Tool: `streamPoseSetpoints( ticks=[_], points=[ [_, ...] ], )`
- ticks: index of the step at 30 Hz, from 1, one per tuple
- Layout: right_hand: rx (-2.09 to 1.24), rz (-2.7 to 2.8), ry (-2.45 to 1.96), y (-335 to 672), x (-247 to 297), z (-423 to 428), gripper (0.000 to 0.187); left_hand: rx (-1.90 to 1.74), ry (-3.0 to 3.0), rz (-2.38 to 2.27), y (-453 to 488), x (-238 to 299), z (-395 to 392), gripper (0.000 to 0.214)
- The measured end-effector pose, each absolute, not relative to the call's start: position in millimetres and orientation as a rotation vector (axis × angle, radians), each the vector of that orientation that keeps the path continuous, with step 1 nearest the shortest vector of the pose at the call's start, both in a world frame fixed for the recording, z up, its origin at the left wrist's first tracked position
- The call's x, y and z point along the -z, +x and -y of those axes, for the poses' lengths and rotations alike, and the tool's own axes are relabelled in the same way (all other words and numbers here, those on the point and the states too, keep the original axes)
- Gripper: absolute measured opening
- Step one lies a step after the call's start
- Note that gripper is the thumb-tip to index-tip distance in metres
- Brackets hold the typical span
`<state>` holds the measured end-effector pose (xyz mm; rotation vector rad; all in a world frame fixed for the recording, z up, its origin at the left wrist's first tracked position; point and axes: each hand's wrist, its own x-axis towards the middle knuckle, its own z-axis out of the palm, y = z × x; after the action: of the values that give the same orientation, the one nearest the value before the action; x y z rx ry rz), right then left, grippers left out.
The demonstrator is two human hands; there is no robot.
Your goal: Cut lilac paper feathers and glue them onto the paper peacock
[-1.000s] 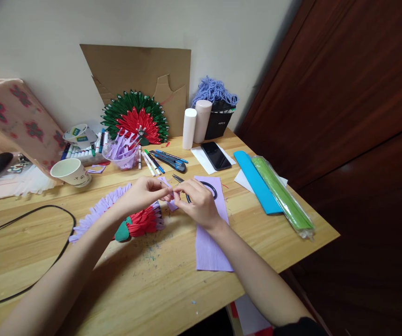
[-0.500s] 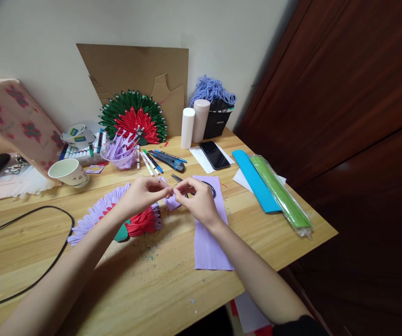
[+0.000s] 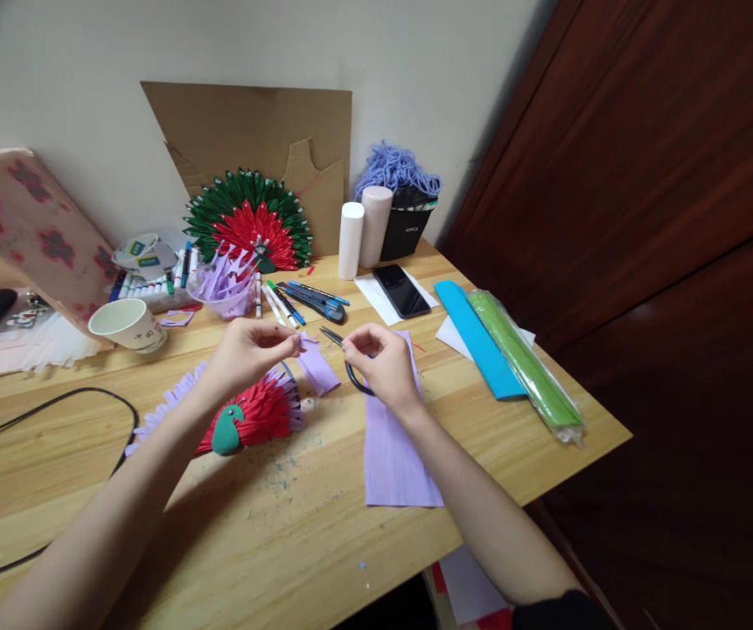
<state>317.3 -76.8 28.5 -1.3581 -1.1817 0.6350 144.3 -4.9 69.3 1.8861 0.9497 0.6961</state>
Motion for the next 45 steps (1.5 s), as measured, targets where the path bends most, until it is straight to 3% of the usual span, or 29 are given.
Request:
streamPoseSetpoints(
  ticks=[11,27,37,45],
  points=[
    [-0.251,1.553,-1.243,308,-34,86,0.011,-0.555,1.724,-0.789,154,-64,13,0.021],
    [-0.247,1.54,-1.32,309,-36,84,0.007,-0.72,1.876,-0.746,152,-60,11,0.022],
    [-0.261,1.579,-1.33,308,-32,84,0.004,-0.724,2.394,-0.643,147,-76,17,0.009],
    [-0.211,1.554,-1.38,315,-32,82,0.005,-0.76,2.367,-0.738,146,-71,13,0.005]
  ],
)
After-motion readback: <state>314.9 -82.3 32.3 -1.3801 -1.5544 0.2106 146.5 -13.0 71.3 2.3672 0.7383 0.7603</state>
